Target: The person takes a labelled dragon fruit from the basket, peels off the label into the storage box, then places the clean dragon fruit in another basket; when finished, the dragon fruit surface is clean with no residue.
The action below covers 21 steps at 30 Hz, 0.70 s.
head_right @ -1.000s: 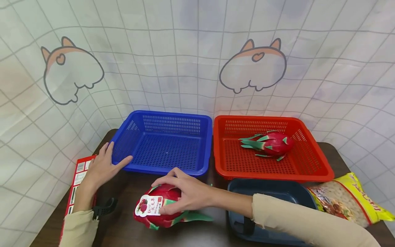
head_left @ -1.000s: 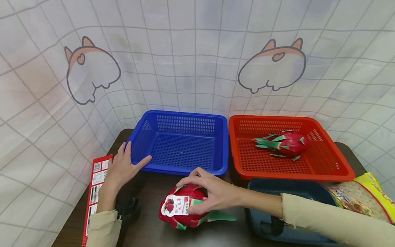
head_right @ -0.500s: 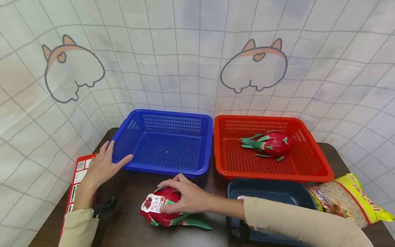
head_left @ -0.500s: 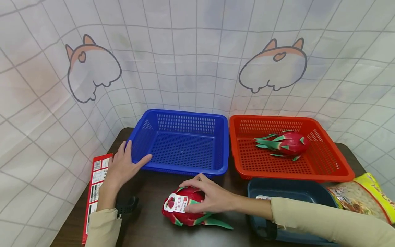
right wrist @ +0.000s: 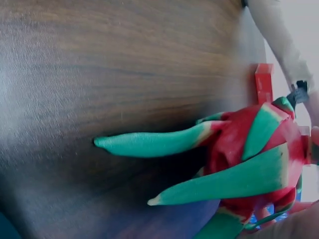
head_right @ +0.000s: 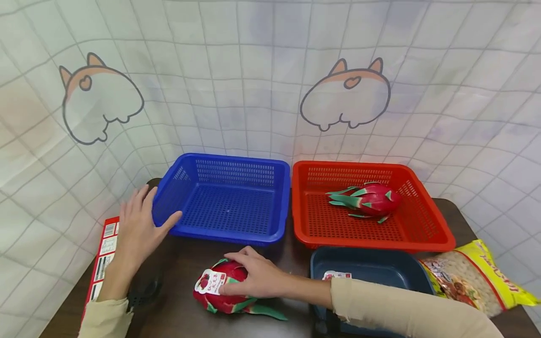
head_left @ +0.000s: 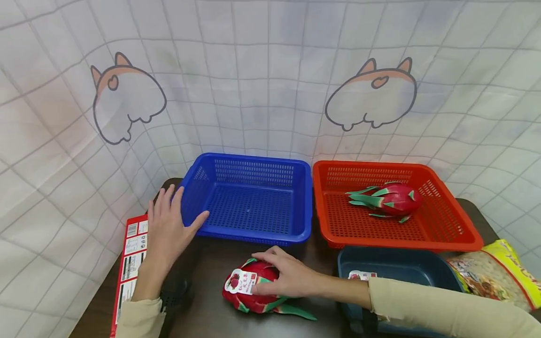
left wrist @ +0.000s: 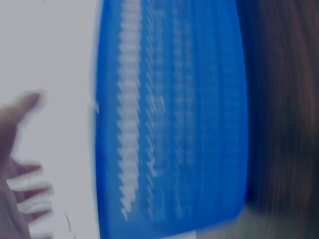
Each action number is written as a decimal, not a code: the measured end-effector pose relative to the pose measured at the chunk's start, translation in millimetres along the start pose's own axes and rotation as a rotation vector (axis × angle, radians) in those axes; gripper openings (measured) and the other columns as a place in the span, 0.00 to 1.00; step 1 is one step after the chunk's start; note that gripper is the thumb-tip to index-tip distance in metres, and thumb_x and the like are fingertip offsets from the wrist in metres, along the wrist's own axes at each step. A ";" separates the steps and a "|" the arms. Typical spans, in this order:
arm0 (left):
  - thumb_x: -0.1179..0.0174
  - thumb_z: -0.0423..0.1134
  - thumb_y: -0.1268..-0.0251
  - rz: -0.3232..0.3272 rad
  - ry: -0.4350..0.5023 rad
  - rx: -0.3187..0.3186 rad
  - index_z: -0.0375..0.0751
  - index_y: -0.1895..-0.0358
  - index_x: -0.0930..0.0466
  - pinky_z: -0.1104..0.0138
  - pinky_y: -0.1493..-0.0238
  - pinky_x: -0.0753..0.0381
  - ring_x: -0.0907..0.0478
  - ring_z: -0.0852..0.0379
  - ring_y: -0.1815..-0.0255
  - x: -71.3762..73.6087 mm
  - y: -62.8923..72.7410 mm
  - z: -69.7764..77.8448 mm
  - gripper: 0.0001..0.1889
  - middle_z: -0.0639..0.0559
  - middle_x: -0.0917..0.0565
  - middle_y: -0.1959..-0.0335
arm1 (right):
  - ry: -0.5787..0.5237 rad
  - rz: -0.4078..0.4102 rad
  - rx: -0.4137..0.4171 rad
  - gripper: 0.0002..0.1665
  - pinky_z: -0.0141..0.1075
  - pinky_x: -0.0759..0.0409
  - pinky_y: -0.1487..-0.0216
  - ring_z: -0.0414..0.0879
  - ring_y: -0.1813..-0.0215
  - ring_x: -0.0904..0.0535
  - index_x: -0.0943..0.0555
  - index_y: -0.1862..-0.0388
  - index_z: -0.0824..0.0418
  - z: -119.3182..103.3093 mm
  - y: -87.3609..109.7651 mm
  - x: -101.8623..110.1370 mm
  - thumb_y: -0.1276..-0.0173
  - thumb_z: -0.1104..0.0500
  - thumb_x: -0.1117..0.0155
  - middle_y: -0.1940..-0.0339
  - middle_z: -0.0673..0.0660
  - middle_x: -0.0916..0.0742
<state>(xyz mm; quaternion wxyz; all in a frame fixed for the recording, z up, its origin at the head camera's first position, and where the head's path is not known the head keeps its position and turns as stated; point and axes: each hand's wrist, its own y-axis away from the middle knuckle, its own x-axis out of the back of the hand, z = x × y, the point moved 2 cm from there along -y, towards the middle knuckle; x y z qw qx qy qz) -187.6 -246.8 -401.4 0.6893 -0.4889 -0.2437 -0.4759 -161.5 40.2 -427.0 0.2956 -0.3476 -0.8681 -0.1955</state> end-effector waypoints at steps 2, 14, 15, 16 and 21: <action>0.34 0.52 0.41 -0.009 0.157 -0.136 0.45 0.27 0.40 0.40 0.27 0.45 0.45 0.41 0.23 2.2 9.2 15.0 0.40 0.41 0.37 0.26 | 0.002 0.010 -0.025 0.40 0.29 0.22 0.55 0.40 0.51 0.25 0.25 0.36 0.52 -0.3 2.0 -1.2 0.44 0.36 0.32 0.48 0.50 0.23; 0.30 0.47 0.46 -0.547 0.637 -0.375 0.57 0.24 0.48 0.36 0.36 0.34 0.43 0.55 0.24 -37.9 64.2 57.1 0.47 0.58 0.41 0.24 | 0.060 0.152 -0.117 0.41 0.30 0.24 0.62 0.42 0.54 0.30 0.19 0.45 0.59 -7.5 7.8 -5.2 0.50 0.33 0.29 0.56 0.50 0.23; 0.29 0.48 0.47 -0.559 0.642 -0.381 0.56 0.24 0.48 0.38 0.36 0.32 0.41 0.54 0.25 -39.3 65.9 57.1 0.48 0.58 0.41 0.24 | 0.064 0.162 -0.116 0.41 0.30 0.25 0.63 0.42 0.55 0.31 0.19 0.45 0.59 -8.0 8.5 -5.5 0.50 0.33 0.29 0.57 0.49 0.23; 0.28 0.48 0.48 -0.571 0.646 -0.387 0.56 0.24 0.48 0.40 0.36 0.31 0.40 0.53 0.26 -40.4 67.3 56.7 0.49 0.57 0.40 0.25 | 0.065 0.171 -0.115 0.41 0.29 0.26 0.63 0.42 0.55 0.31 0.18 0.46 0.59 -8.3 9.2 -5.7 0.50 0.32 0.29 0.58 0.49 0.24; 0.26 0.44 0.50 -0.695 0.744 -0.375 0.54 0.24 0.49 0.60 0.37 0.24 0.36 0.52 0.30 -50.4 73.3 49.7 0.51 0.50 0.40 0.25 | 0.043 0.205 -0.112 0.39 0.28 0.27 0.65 0.41 0.57 0.32 0.17 0.46 0.56 -7.6 12.7 -6.0 0.50 0.33 0.29 0.60 0.47 0.24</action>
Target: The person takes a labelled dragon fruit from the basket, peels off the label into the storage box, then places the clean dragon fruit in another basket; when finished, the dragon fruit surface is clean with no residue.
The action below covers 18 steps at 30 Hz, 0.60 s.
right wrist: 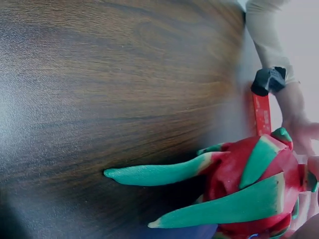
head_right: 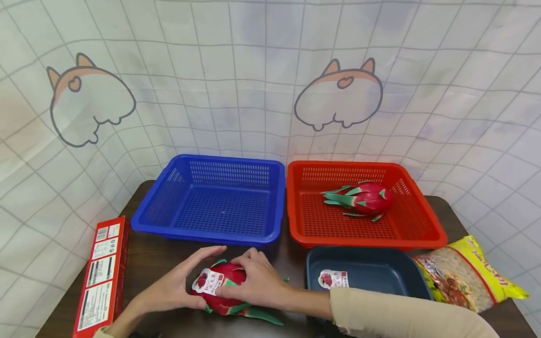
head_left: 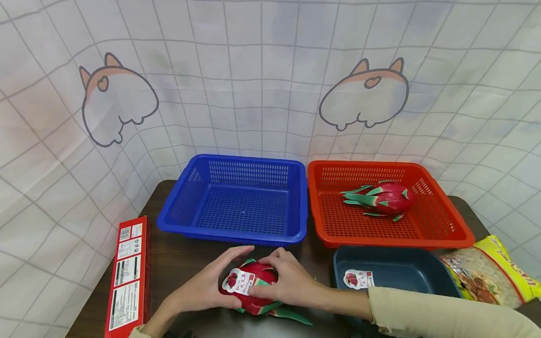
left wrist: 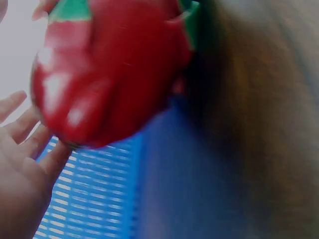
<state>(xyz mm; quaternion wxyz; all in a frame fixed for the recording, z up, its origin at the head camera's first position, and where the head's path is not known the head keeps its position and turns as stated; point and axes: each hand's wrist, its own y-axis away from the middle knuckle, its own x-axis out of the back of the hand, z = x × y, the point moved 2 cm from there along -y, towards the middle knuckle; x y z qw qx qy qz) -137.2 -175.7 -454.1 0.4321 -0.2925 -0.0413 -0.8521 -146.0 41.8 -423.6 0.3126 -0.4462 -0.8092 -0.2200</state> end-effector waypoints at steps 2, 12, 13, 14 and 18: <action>0.26 0.43 0.50 -0.064 0.082 0.044 0.57 0.23 0.54 0.67 0.37 0.25 0.37 0.56 0.29 -3.2 1.1 -7.4 0.54 0.49 0.43 0.24 | -0.006 0.008 0.000 0.39 0.28 0.27 0.65 0.40 0.57 0.32 0.18 0.46 0.56 0.6 0.8 -0.2 0.50 0.32 0.30 0.60 0.47 0.24; 0.27 0.41 0.48 -0.157 0.308 0.104 0.55 0.22 0.62 0.71 0.39 0.25 0.37 0.62 0.31 -11.6 3.2 -34.4 0.57 0.46 0.45 0.25 | 0.008 0.059 0.038 0.37 0.28 0.28 0.61 0.40 0.56 0.31 0.18 0.48 0.54 1.8 4.3 -2.7 0.48 0.32 0.31 0.58 0.47 0.23; 0.27 0.40 0.48 -0.161 0.322 0.105 0.54 0.22 0.61 0.72 0.39 0.25 0.37 0.63 0.32 -12.0 3.5 -35.6 0.56 0.46 0.45 0.25 | 0.012 0.062 0.036 0.36 0.28 0.28 0.61 0.39 0.56 0.31 0.18 0.48 0.54 1.8 4.5 -3.0 0.48 0.32 0.31 0.59 0.46 0.23; 0.27 0.41 0.48 -0.167 0.327 0.100 0.52 0.22 0.60 0.72 0.40 0.25 0.36 0.63 0.33 -12.3 3.9 -36.7 0.56 0.45 0.45 0.25 | 0.016 0.064 0.033 0.36 0.28 0.28 0.61 0.39 0.56 0.31 0.18 0.48 0.53 1.7 4.6 -3.2 0.48 0.32 0.31 0.59 0.46 0.24; 0.27 0.40 0.48 -0.186 0.356 0.098 0.50 0.22 0.58 0.71 0.41 0.24 0.32 0.63 0.35 -13.7 5.1 -38.1 0.55 0.44 0.42 0.27 | 0.035 0.076 0.040 0.33 0.28 0.29 0.61 0.39 0.55 0.32 0.18 0.49 0.50 0.7 4.9 -3.3 0.48 0.32 0.31 0.58 0.44 0.24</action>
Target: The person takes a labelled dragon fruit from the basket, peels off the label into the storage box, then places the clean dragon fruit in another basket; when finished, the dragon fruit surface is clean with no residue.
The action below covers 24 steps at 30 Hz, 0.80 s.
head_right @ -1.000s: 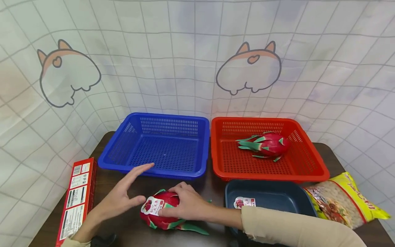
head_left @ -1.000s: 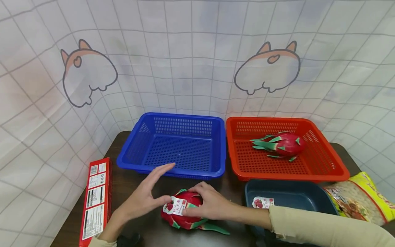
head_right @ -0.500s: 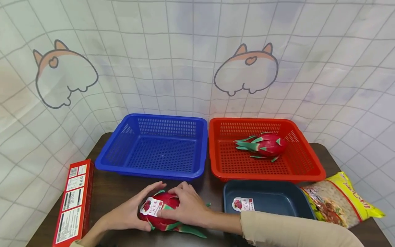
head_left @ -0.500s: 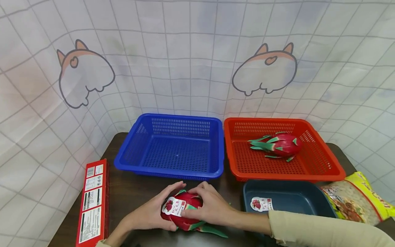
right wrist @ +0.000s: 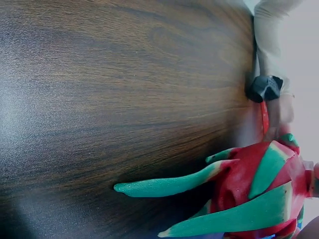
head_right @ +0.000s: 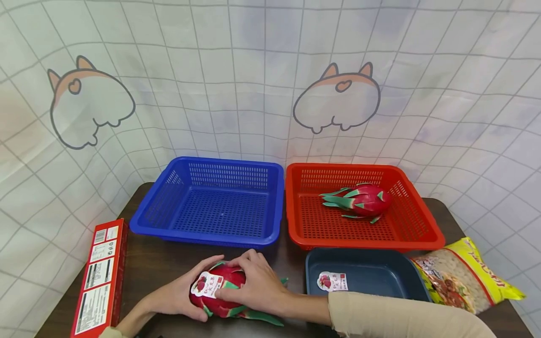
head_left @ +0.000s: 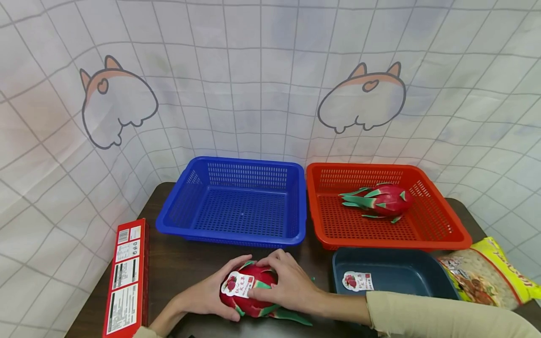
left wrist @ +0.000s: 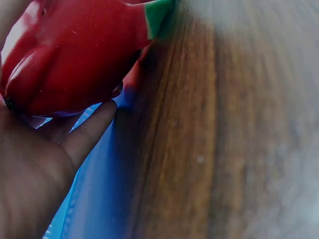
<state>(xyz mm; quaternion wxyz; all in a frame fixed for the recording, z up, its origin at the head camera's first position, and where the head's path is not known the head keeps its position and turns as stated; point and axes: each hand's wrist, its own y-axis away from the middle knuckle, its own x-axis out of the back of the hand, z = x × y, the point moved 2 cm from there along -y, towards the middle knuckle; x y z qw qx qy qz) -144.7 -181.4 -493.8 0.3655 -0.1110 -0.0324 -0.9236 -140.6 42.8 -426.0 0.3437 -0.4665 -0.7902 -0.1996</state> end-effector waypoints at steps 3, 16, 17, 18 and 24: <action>0.26 0.38 0.49 -0.003 -0.011 -0.021 0.50 0.22 0.58 0.71 0.42 0.23 0.29 0.62 0.37 -0.7 0.3 0.0 0.55 0.44 0.37 0.30 | 0.017 0.013 0.036 0.30 0.27 0.29 0.62 0.39 0.55 0.33 0.18 0.51 0.49 -1.7 0.4 0.3 0.47 0.34 0.30 0.58 0.44 0.23; 0.25 0.36 0.52 0.056 -0.079 -0.094 0.53 0.25 0.50 0.68 0.45 0.20 0.26 0.60 0.41 -2.0 -2.8 -6.4 0.52 0.47 0.30 0.34 | 0.273 0.009 0.436 0.18 0.19 0.33 0.61 0.36 0.58 0.29 0.18 0.52 0.51 -26.2 -8.2 2.6 0.39 0.47 0.33 0.57 0.45 0.16; 0.25 0.36 0.52 0.059 -0.076 -0.090 0.53 0.25 0.49 0.68 0.45 0.20 0.26 0.60 0.41 -2.0 -2.9 -6.8 0.52 0.47 0.30 0.34 | 0.284 0.003 0.446 0.18 0.18 0.34 0.63 0.36 0.59 0.29 0.17 0.52 0.51 -27.8 -9.9 2.4 0.39 0.47 0.33 0.57 0.45 0.16; 0.25 0.36 0.52 0.064 -0.073 -0.083 0.53 0.26 0.49 0.67 0.45 0.19 0.25 0.60 0.41 -2.1 -2.7 -7.0 0.51 0.47 0.30 0.35 | 0.295 -0.004 0.451 0.17 0.17 0.36 0.64 0.36 0.60 0.30 0.17 0.52 0.51 -29.4 -11.4 2.1 0.39 0.47 0.32 0.57 0.45 0.16; 0.25 0.36 0.52 0.061 -0.055 -0.052 0.53 0.27 0.47 0.66 0.47 0.18 0.23 0.60 0.44 -1.9 -1.5 -5.4 0.49 0.46 0.28 0.37 | 0.347 -0.058 0.433 0.14 0.18 0.36 0.67 0.35 0.63 0.31 0.15 0.55 0.52 -38.6 -19.8 1.0 0.38 0.48 0.32 0.61 0.46 0.17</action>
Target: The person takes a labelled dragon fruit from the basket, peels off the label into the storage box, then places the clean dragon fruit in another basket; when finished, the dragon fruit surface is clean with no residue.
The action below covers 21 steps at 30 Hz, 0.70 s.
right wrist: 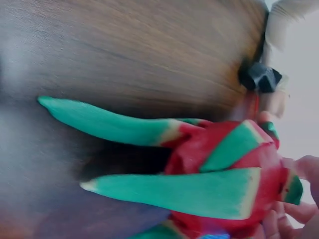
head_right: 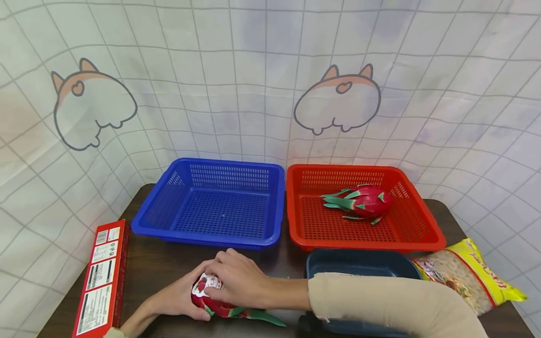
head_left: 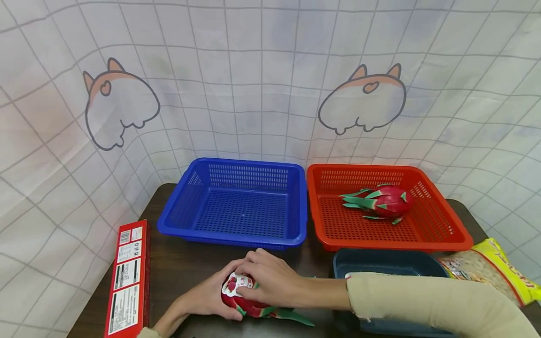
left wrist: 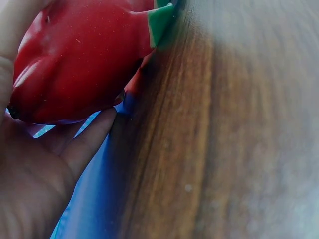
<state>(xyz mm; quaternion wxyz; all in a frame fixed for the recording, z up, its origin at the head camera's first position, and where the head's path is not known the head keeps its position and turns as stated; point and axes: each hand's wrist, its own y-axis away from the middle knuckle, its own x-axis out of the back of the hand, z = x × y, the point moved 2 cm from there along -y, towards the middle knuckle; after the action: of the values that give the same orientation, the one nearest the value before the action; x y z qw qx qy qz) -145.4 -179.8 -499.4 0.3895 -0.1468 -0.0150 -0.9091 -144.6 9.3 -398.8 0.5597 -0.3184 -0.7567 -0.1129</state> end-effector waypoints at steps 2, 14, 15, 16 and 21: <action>0.25 0.36 0.52 -0.002 0.004 0.006 0.53 0.28 0.47 0.66 0.46 0.18 0.22 0.60 0.44 -0.4 -0.1 0.2 0.49 0.47 0.28 0.38 | 0.023 -0.032 -0.016 0.13 0.19 0.34 0.68 0.36 0.62 0.31 0.15 0.56 0.51 -1.6 -3.4 1.5 0.38 0.50 0.32 0.62 0.46 0.17; 0.25 0.36 0.52 -0.013 -0.021 -0.049 0.52 0.28 0.47 0.67 0.46 0.18 0.22 0.61 0.44 1.3 -0.8 0.1 0.49 0.46 0.26 0.39 | 0.162 -0.098 -0.048 0.07 0.23 0.36 0.76 0.36 0.70 0.29 0.13 0.61 0.47 -8.0 -17.1 6.9 0.37 0.52 0.32 0.74 0.45 0.20; 0.25 0.36 0.53 -0.014 -0.025 -0.058 0.51 0.28 0.47 0.66 0.47 0.18 0.21 0.61 0.45 1.6 -0.7 0.2 0.49 0.45 0.26 0.39 | 0.180 -0.098 -0.044 0.06 0.23 0.35 0.77 0.36 0.70 0.29 0.13 0.61 0.47 -8.8 -17.8 7.0 0.38 0.51 0.32 0.74 0.45 0.20; 0.25 0.36 0.53 -0.013 -0.027 -0.056 0.51 0.28 0.47 0.66 0.47 0.18 0.21 0.61 0.45 1.9 -0.6 0.0 0.49 0.45 0.26 0.39 | 0.191 -0.097 -0.040 0.06 0.24 0.35 0.77 0.36 0.70 0.29 0.13 0.62 0.47 -9.6 -18.5 6.9 0.38 0.51 0.32 0.75 0.45 0.20; 0.24 0.36 0.53 -0.010 -0.024 -0.041 0.51 0.30 0.45 0.66 0.47 0.18 0.21 0.62 0.45 2.4 1.3 -1.7 0.47 0.45 0.25 0.40 | 0.196 -0.080 -0.025 0.05 0.23 0.34 0.76 0.36 0.69 0.27 0.13 0.64 0.47 -10.7 -20.9 4.8 0.37 0.53 0.33 0.74 0.44 0.19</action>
<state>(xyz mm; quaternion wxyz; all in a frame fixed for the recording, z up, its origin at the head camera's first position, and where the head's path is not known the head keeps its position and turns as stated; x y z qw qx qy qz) -146.4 -182.7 -500.5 0.3817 -0.1655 -0.0016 -0.9093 -149.8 -10.8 -386.7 0.6221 -0.2825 -0.7088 -0.1752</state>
